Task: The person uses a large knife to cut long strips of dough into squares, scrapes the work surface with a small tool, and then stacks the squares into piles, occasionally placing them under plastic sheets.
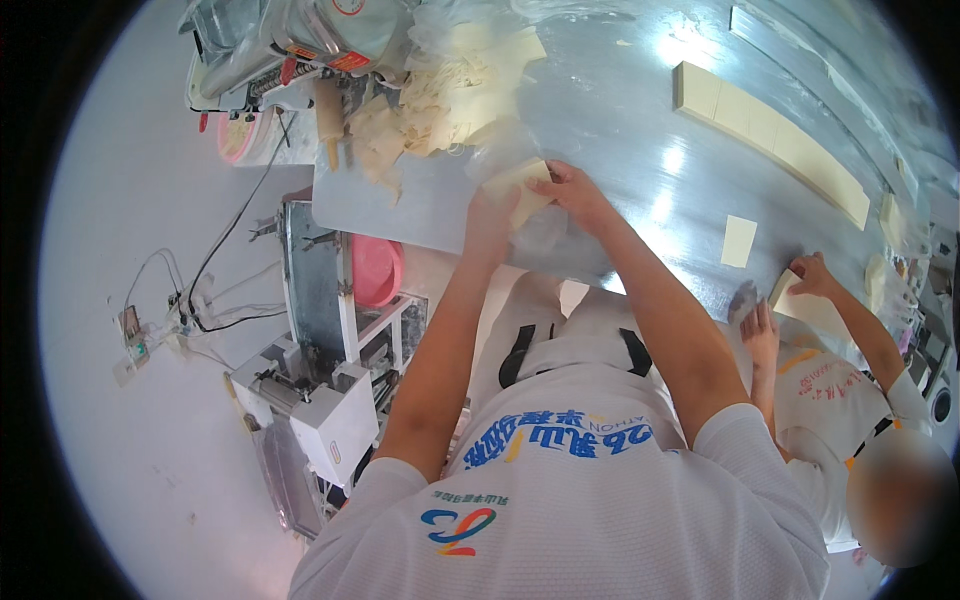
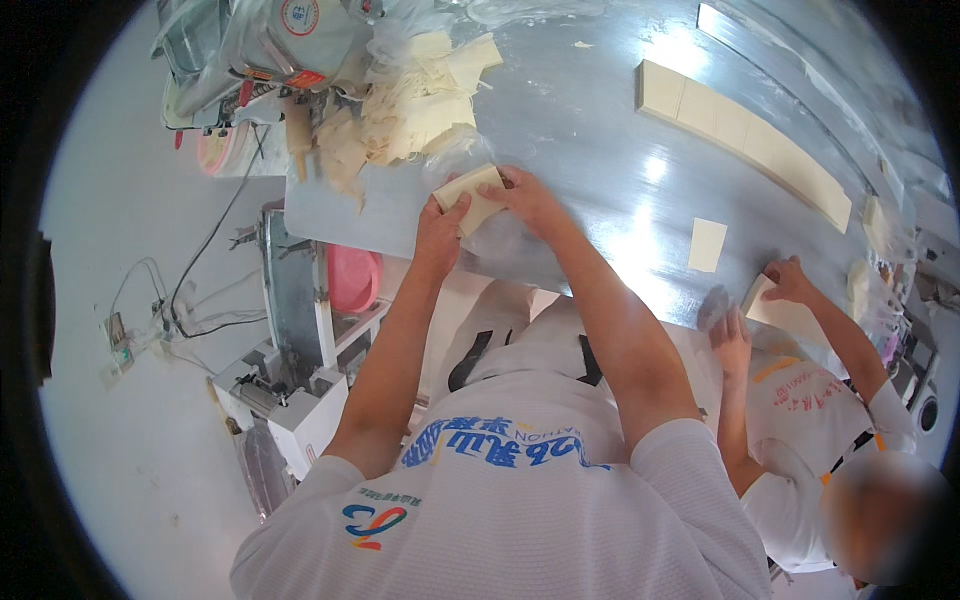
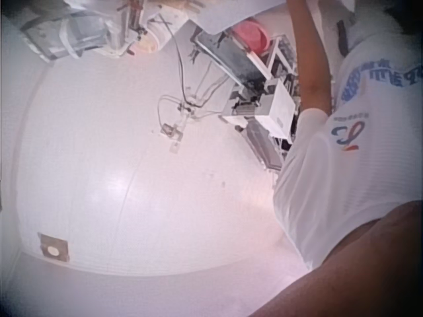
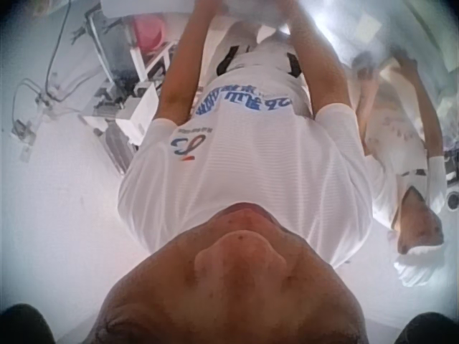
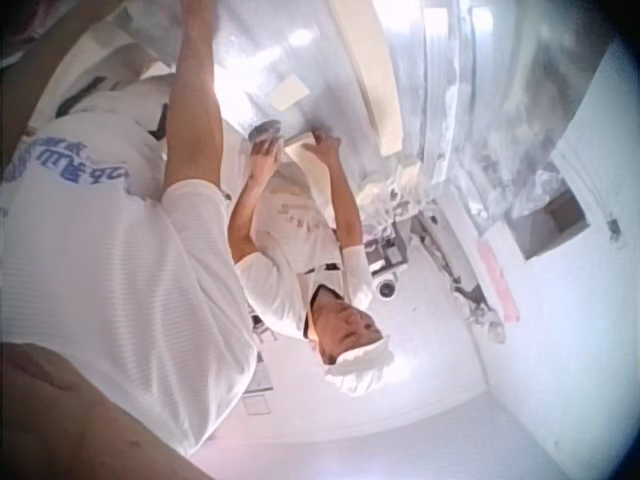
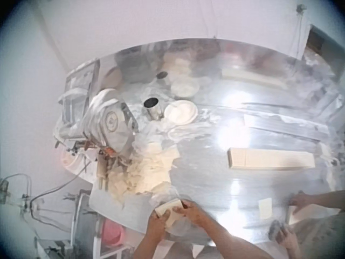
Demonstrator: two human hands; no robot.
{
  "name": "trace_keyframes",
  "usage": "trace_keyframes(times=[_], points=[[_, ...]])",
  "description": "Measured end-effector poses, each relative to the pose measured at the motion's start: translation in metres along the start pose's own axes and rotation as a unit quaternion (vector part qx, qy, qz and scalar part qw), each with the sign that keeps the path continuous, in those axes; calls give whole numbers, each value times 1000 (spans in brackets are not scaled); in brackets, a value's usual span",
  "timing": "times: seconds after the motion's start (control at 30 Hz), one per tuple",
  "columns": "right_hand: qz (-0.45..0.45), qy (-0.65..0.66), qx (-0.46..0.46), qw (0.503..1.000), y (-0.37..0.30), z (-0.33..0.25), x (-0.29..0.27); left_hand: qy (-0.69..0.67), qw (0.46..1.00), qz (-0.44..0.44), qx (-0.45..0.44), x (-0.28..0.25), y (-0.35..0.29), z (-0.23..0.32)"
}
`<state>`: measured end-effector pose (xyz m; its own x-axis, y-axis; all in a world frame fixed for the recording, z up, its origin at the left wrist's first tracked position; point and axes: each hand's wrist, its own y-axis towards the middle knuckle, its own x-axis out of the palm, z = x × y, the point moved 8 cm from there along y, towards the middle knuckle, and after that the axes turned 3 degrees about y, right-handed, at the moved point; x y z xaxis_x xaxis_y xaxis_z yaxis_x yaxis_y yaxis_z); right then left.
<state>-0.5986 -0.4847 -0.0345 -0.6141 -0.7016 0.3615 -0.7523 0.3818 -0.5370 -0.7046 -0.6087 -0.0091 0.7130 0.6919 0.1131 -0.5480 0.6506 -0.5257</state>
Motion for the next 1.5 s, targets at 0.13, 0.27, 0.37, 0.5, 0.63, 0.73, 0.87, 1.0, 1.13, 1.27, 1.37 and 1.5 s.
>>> trace_keyframes(times=[0.13,0.27,0.37,0.5,0.63,0.73,0.87,1.0,1.13,1.27,1.37,1.5], points=[[0,4,-24,1000,11,6,11,18,999,-5,-36,-12,2,-1],[59,-68,-31,995,-5,-2,6,9,1000,-15,-16,-9,5,-11],[118,-73,1,990,-37,-2,-29,77,996,-30,-22,28,5,-26],[170,-97,11,981,-98,-27,-59,158,983,-92,-20,71,-2,-31],[96,-123,-26,987,-89,-30,-34,55,995,-56,-58,49,-35,-17],[34,-157,-1,987,-51,-25,1,61,996,-19,-58,10,-39,1],[-31,-88,-26,995,-2,-8,33,163,985,48,20,-31,-27,10],[-41,-134,-28,990,19,15,47,191,978,88,-13,-64,-17,-5],[1,-133,-11,991,21,24,45,87,994,60,-25,-60,-17,-7],[-1,-169,-10,986,15,19,50,23,998,52,-30,-67,-17,-25],[-3,-159,4,987,10,22,48,11,998,34,-49,-71,-17,-26],[49,-168,37,984,6,27,39,77,997,28,-5,-74,-19,-13]])
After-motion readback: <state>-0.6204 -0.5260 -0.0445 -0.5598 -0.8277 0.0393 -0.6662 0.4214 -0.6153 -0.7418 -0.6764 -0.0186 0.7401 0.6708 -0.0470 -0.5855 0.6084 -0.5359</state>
